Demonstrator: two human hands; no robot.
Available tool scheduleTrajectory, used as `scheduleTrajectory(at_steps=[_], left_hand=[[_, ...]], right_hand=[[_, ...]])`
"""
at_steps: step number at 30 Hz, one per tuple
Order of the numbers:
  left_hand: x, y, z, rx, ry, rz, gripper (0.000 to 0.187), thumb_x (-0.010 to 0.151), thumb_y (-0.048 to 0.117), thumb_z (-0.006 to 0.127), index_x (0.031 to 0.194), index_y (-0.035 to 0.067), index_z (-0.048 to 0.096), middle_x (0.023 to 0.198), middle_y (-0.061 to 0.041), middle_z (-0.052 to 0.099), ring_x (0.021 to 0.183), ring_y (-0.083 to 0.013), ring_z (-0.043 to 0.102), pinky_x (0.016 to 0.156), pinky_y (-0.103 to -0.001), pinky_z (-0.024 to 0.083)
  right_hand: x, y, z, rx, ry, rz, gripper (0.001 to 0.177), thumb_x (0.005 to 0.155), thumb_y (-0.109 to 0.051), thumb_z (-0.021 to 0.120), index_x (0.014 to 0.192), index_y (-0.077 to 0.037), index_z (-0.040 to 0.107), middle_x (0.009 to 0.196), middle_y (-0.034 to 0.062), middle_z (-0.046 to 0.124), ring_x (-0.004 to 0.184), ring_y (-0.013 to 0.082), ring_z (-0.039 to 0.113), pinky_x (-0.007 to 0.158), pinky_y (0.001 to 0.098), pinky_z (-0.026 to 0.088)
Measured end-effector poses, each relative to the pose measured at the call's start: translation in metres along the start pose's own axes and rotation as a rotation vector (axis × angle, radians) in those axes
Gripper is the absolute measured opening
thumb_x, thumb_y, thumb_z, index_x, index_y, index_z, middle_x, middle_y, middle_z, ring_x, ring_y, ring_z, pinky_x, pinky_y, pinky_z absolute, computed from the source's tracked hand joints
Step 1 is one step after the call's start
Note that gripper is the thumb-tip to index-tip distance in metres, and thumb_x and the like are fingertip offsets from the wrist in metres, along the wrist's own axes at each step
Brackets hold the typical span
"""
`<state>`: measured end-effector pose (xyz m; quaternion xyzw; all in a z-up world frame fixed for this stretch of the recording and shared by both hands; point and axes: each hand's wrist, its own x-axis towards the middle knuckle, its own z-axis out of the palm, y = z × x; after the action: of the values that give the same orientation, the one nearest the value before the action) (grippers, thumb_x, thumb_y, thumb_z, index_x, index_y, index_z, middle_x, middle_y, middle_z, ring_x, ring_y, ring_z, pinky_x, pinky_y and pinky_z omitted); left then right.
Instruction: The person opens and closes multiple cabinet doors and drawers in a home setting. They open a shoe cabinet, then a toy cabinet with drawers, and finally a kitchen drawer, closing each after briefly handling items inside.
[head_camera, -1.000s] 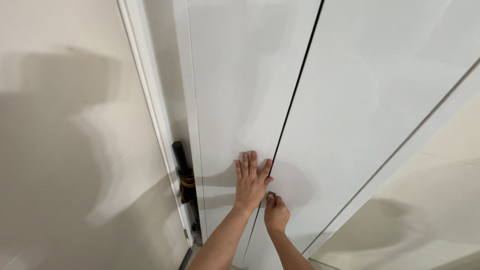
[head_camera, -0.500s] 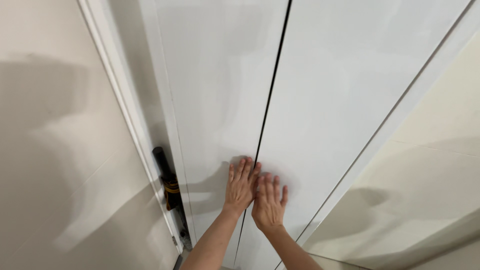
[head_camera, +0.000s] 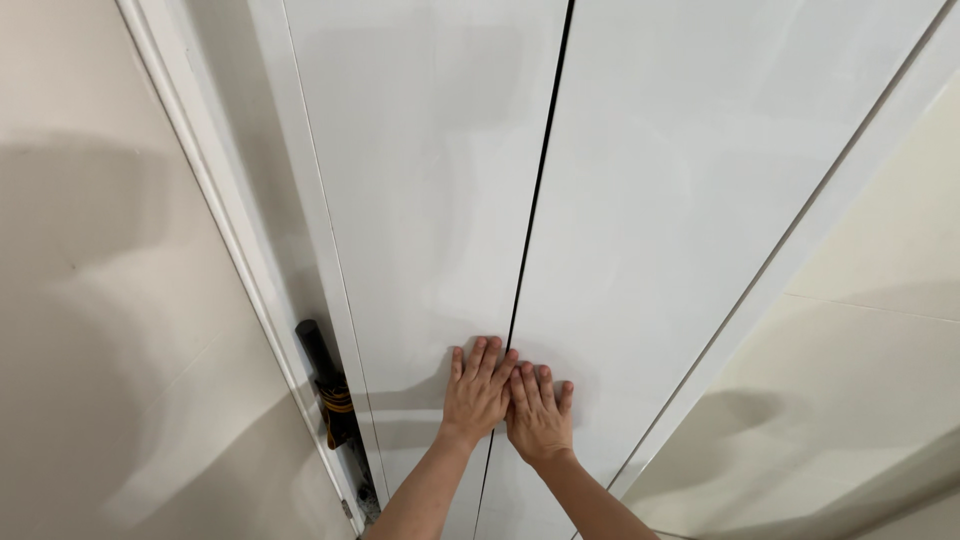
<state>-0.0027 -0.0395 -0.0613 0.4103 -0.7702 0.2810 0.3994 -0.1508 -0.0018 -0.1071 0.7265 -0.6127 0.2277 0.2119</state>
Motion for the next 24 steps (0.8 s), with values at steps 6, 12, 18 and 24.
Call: scheduleTrajectory(at_steps=[6,12,18,24], left_hand=[[0.006,0.004,-0.013,-0.025,-0.115,-0.037,0.064,0.107,0.04,0.042,0.165,0.027,0.016,0.173,-0.004,0.003,0.159,-0.0244,-0.003,0.126,-0.059,0.003],[0.014,0.016,-0.046,-0.059,-0.228,-0.109,0.064,0.103,0.038,0.043,0.161,0.023,0.023,0.17,-0.006,0.009,0.156,-0.0265,0.002,0.122,-0.063,0.003],[-0.011,0.035,-0.074,-0.146,-0.356,-0.189,0.062,0.104,0.034,0.042,0.16,0.014,0.025,0.169,-0.009,0.017,0.157,-0.0273,0.008,0.123,-0.059,0.003],[-0.06,0.065,-0.073,-0.217,-0.399,-0.18,0.063,0.105,0.037,0.038,0.16,0.01,0.021,0.168,-0.008,0.014,0.155,-0.0268,0.005,0.121,-0.06,0.001]], right_hand=[[0.001,-0.008,-0.025,-0.039,-0.03,0.011,0.068,0.1,-0.038,0.041,0.16,-0.016,0.017,0.169,0.0004,0.01,0.155,0.0266,0.005,0.12,0.0626,-0.002],[0.008,-0.024,-0.096,-0.123,-0.213,0.015,0.068,0.102,-0.037,0.042,0.161,-0.017,0.014,0.169,0.0002,0.009,0.155,0.0243,0.005,0.122,0.0574,0.007],[-0.002,-0.029,-0.148,-0.001,-0.286,0.008,0.073,0.102,-0.034,0.049,0.162,-0.017,0.012,0.17,0.0016,0.008,0.155,0.0242,0.005,0.124,0.0538,0.008],[-0.044,-0.018,-0.161,0.019,-0.381,0.1,0.077,0.1,-0.037,0.053,0.161,-0.016,0.011,0.17,0.0071,0.005,0.156,0.0273,0.002,0.124,0.052,0.007]])
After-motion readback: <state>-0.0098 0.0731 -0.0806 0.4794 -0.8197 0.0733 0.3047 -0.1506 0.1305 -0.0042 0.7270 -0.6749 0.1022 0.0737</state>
